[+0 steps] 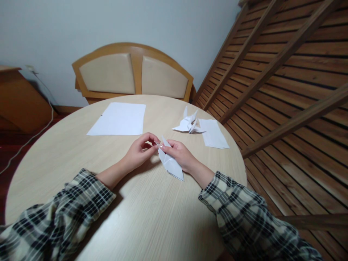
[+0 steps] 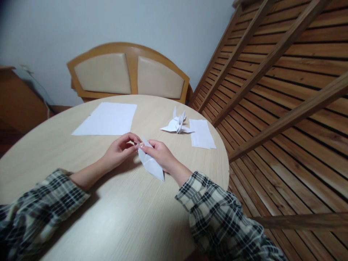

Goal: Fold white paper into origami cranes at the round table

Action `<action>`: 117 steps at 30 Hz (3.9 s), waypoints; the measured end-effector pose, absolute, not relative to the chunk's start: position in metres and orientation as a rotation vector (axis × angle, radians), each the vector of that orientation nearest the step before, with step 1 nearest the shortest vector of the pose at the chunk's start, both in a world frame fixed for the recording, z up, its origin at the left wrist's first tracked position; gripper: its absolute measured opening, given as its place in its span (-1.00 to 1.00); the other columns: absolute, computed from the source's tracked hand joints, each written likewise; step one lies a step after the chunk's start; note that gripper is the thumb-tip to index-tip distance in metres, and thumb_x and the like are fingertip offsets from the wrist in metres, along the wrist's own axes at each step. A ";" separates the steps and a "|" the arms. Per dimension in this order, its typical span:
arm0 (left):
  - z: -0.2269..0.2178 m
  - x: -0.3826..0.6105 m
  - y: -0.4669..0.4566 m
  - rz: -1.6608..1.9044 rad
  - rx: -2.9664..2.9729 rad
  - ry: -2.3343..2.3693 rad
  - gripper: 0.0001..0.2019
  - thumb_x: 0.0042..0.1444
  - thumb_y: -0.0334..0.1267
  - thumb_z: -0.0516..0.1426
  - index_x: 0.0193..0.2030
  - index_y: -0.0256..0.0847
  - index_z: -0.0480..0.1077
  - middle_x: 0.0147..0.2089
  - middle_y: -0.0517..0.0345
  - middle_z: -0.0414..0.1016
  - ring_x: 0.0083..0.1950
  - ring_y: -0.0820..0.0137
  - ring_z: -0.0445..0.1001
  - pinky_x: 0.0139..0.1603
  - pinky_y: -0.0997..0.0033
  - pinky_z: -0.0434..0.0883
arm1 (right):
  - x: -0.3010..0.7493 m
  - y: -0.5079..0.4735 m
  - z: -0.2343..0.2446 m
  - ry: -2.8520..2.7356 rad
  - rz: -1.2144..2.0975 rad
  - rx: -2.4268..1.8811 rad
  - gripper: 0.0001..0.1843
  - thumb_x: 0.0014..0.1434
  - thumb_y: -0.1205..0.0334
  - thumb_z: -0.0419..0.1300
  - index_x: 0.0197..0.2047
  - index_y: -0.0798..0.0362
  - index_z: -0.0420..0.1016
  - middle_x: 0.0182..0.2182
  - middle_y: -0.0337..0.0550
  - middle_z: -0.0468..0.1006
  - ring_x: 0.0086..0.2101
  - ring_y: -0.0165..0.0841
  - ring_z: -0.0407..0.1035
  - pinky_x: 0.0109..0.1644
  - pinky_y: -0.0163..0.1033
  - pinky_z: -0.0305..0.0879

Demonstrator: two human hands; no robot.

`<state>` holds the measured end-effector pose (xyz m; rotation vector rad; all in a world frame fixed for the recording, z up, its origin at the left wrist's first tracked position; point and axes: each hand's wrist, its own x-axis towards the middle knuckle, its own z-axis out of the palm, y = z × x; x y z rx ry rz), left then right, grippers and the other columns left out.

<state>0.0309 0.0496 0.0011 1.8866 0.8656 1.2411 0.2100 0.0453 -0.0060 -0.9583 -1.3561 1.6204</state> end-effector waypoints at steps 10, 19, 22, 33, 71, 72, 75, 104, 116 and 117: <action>0.007 0.026 0.049 1.247 2.155 0.909 -0.92 0.21 -0.27 0.13 -0.30 -0.21 0.35 -0.28 0.13 0.42 -0.25 0.41 0.41 -0.28 0.42 0.39 | 0.210 0.048 -0.007 -1.366 1.565 -0.957 -0.57 -0.04 -0.09 0.36 -0.30 0.10 0.46 -0.48 -0.30 0.39 -0.50 -0.47 0.19 -0.45 -0.32 0.00; 0.007 0.026 0.048 1.457 2.514 1.008 -0.90 0.19 -0.33 0.12 -0.36 -0.18 0.38 -0.37 0.13 0.45 -0.33 0.39 0.40 -0.33 0.38 0.33 | 0.208 0.044 -0.004 -1.394 1.436 -0.956 -0.65 0.03 -0.05 0.32 -0.29 0.06 0.48 -0.45 -0.27 0.41 -0.46 -0.44 0.20 -0.41 -0.30 0.07; 0.006 0.026 0.047 1.465 2.553 0.998 -0.92 0.20 -0.32 0.12 -0.32 -0.18 0.42 -0.34 0.10 0.50 -0.30 0.37 0.44 -0.30 0.37 0.36 | 0.208 0.044 -0.003 -1.364 1.413 -0.936 -0.69 0.03 -0.03 0.31 -0.29 0.04 0.48 -0.42 -0.26 0.44 -0.43 -0.42 0.24 -0.38 -0.30 0.12; 0.007 0.026 0.044 1.491 2.552 1.016 -0.90 0.21 -0.32 0.12 -0.30 -0.18 0.47 -0.32 0.07 0.57 -0.31 0.38 0.50 -0.28 0.37 0.41 | 0.207 0.046 -0.005 -1.281 1.398 -0.915 -0.68 0.01 -0.02 0.34 -0.28 0.03 0.50 -0.43 -0.27 0.46 -0.44 -0.43 0.28 -0.35 -0.29 0.16; 0.006 0.033 0.039 1.300 2.258 1.130 -0.90 0.18 -0.25 0.16 -0.26 -0.23 0.43 -0.34 0.13 0.58 -0.40 0.47 0.49 -0.41 0.54 0.42 | 0.207 0.049 -0.005 -1.213 1.370 -0.865 -0.72 0.01 0.01 0.36 -0.31 0.02 0.52 -0.42 -0.27 0.49 -0.44 -0.44 0.28 -0.35 -0.29 0.15; 0.006 0.034 0.039 1.266 2.224 1.143 -0.89 0.18 -0.24 0.15 -0.26 -0.23 0.42 -0.34 0.13 0.57 -0.40 0.46 0.48 -0.41 0.53 0.41 | 0.207 0.049 -0.005 -1.211 1.367 -0.863 -0.73 0.01 0.02 0.36 -0.31 0.02 0.52 -0.43 -0.28 0.48 -0.45 -0.45 0.27 -0.36 -0.30 0.14; 0.005 0.035 0.040 1.186 2.166 1.157 -0.84 0.21 -0.19 0.12 -0.30 -0.23 0.42 -0.36 0.15 0.55 -0.41 0.45 0.45 -0.41 0.50 0.38 | 0.207 0.048 -0.005 -1.231 1.358 -0.869 -0.75 0.03 0.04 0.35 -0.32 0.03 0.50 -0.46 -0.31 0.43 -0.47 -0.46 0.23 -0.36 -0.30 0.13; -0.005 0.034 0.055 1.185 1.781 1.044 -0.72 0.25 -0.09 0.03 -0.43 -0.19 0.30 -0.50 0.23 0.33 -0.44 0.43 0.33 -0.36 0.41 0.31 | 0.208 0.049 -0.009 -1.404 1.435 -1.024 -0.65 -0.04 0.03 0.37 -0.29 0.09 0.46 -0.45 -0.28 0.41 -0.48 -0.46 0.19 -0.45 -0.31 0.03; 0.003 0.033 0.052 1.191 1.797 1.063 -0.77 0.14 -0.16 0.13 -0.47 -0.22 0.37 -0.52 0.24 0.35 -0.47 0.47 0.27 -0.44 0.45 0.25 | 0.209 0.046 -0.008 -1.540 1.366 -1.057 -0.68 -0.02 0.03 0.36 -0.32 0.08 0.47 -0.46 -0.27 0.41 -0.48 -0.46 0.22 -0.47 -0.33 0.07; 0.004 0.033 0.052 1.195 1.789 1.065 -0.77 0.15 -0.17 0.13 -0.47 -0.22 0.36 -0.52 0.24 0.34 -0.47 0.47 0.27 -0.44 0.45 0.24 | 0.209 0.047 -0.008 -1.538 1.365 -1.060 -0.68 -0.01 0.02 0.35 -0.31 0.08 0.48 -0.46 -0.27 0.42 -0.48 -0.45 0.22 -0.47 -0.33 0.06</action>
